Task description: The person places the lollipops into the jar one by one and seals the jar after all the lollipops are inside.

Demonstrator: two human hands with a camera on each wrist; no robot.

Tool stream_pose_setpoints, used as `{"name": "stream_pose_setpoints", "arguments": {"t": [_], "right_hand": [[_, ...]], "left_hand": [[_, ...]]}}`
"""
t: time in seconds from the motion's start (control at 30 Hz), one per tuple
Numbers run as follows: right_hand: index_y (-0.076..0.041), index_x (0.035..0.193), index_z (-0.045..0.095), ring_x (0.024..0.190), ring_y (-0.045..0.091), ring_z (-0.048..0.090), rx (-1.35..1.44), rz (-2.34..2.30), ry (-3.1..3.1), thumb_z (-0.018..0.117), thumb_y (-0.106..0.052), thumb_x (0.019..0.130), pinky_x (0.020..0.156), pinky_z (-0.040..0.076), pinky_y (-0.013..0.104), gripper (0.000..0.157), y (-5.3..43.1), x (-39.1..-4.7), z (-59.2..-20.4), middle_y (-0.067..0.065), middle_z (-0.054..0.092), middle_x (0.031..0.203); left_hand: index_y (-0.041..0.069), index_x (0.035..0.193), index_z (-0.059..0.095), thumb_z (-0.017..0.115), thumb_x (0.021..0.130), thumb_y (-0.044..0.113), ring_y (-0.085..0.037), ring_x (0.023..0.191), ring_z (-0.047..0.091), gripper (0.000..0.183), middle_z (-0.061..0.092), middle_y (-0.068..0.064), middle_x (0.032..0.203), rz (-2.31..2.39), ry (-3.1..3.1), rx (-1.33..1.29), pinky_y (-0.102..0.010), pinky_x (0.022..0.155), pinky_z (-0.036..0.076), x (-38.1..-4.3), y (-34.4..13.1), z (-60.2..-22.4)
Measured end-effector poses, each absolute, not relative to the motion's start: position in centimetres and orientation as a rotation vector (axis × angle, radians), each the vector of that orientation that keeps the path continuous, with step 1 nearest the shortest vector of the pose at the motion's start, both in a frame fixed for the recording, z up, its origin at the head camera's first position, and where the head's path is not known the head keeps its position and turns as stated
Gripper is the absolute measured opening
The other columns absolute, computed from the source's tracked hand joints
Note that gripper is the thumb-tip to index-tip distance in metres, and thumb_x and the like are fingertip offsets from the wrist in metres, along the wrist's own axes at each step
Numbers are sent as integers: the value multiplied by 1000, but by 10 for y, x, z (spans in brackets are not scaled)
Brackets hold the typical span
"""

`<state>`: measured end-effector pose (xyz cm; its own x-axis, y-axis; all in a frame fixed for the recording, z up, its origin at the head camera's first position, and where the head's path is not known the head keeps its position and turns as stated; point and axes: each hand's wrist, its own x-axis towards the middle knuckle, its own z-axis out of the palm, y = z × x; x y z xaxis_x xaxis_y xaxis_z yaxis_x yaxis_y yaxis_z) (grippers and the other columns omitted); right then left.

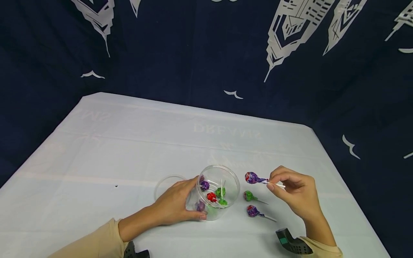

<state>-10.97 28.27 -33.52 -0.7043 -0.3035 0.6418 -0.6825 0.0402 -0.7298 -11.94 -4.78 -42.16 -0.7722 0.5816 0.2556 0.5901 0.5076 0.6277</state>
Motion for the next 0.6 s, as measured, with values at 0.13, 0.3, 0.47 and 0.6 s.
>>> {"name": "stream_pose_setpoints", "arguments": {"t": [0.13, 0.3, 0.47, 0.6], "right_hand": [[7, 86, 70, 80, 19, 58, 1077, 1731, -1976, 72, 18, 79, 60, 49, 21, 12, 275, -116, -332, 15, 65, 82], [7, 86, 70, 80, 18, 58, 1135, 1724, -1971, 74, 8, 83, 61, 50, 22, 6, 265, -121, -328, 16, 64, 81], [6, 88, 70, 79, 19, 58, 1176, 1727, -1974, 74, 6, 84, 63, 51, 23, 6, 258, -124, -325, 16, 64, 81], [6, 90, 70, 79, 19, 58, 1213, 1740, -1981, 74, 6, 84, 66, 52, 23, 7, 251, -126, -325, 16, 65, 82]], "left_hand": [[1, 151, 35, 79, 74, 59, -27, 131, 48, 106, 51, -12, 145, -1140, -2716, -1057, -46, 112, 35, -119, -48, -422], [2, 151, 35, 79, 74, 59, -26, 131, 49, 106, 51, -11, 145, -1144, -2716, -1057, -46, 112, 35, -120, -49, -422], [2, 151, 35, 81, 73, 57, -26, 131, 49, 106, 51, -10, 145, -1147, -2709, -1064, -45, 112, 35, -120, -49, -422], [3, 151, 35, 80, 74, 59, -26, 131, 48, 106, 51, -10, 145, -1148, -2716, -1064, -45, 112, 36, -120, -50, -422]]}}
